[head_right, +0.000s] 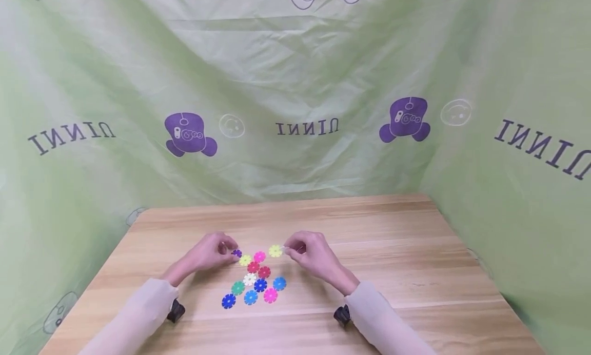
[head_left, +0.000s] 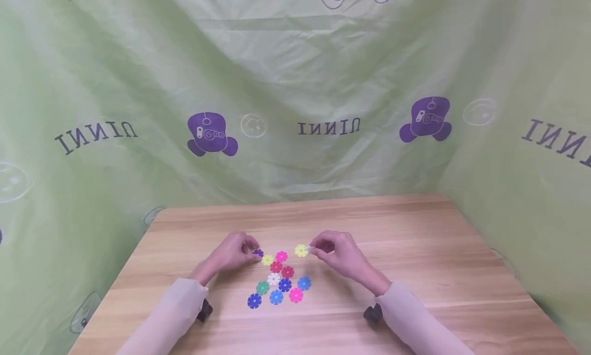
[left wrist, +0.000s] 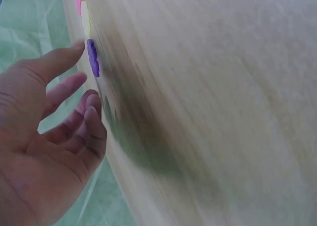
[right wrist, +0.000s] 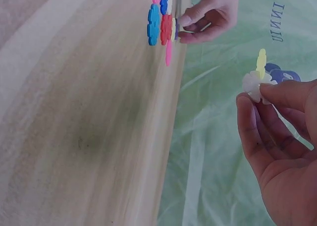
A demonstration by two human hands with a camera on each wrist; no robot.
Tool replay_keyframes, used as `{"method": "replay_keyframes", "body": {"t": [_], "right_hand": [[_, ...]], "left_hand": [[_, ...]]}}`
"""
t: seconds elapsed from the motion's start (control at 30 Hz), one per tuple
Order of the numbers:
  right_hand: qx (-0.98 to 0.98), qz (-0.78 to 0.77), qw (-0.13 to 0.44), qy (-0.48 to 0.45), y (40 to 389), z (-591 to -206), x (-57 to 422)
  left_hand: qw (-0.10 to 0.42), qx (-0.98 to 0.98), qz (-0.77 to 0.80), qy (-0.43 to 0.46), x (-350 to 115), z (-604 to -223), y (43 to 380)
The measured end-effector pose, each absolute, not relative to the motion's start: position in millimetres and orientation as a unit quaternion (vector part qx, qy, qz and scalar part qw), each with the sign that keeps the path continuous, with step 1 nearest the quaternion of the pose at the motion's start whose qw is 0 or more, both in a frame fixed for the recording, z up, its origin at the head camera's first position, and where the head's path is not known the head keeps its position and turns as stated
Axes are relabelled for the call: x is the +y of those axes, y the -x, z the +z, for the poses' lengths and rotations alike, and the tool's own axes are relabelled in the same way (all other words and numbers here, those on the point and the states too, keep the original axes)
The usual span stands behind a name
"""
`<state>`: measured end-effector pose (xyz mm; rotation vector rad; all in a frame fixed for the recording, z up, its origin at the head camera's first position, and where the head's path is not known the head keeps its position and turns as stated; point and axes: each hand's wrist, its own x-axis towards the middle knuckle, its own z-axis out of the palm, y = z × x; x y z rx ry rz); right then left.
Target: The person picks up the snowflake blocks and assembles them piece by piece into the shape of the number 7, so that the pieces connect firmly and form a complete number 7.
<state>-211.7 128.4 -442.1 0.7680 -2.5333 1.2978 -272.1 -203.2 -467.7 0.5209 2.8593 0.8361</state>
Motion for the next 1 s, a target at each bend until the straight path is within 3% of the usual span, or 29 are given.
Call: {"method": "replay_keyframes", "body": {"t": [0.47,0.63,0.8,1.0], "right_hand": [[-0.855,0.442,0.081,-0.260,214,-445,123],[-0.858,0.441,0.075,-0.253,213,-446,123],[-0.854,0.443,0.075,-0.263,214,-446,122],[-0.855,0.443,0.070,-0.262,214,-446,122]], "left_hand": [[0.096,0.941,0.303,-0.114,-202,-473,276],[0.087,0.937,0.322,-0.102,-201,-478,271],[0.065,0.902,0.419,-0.074,-191,-468,258],[0.098,0.843,0.524,-0.079,-169,-447,238]]}}
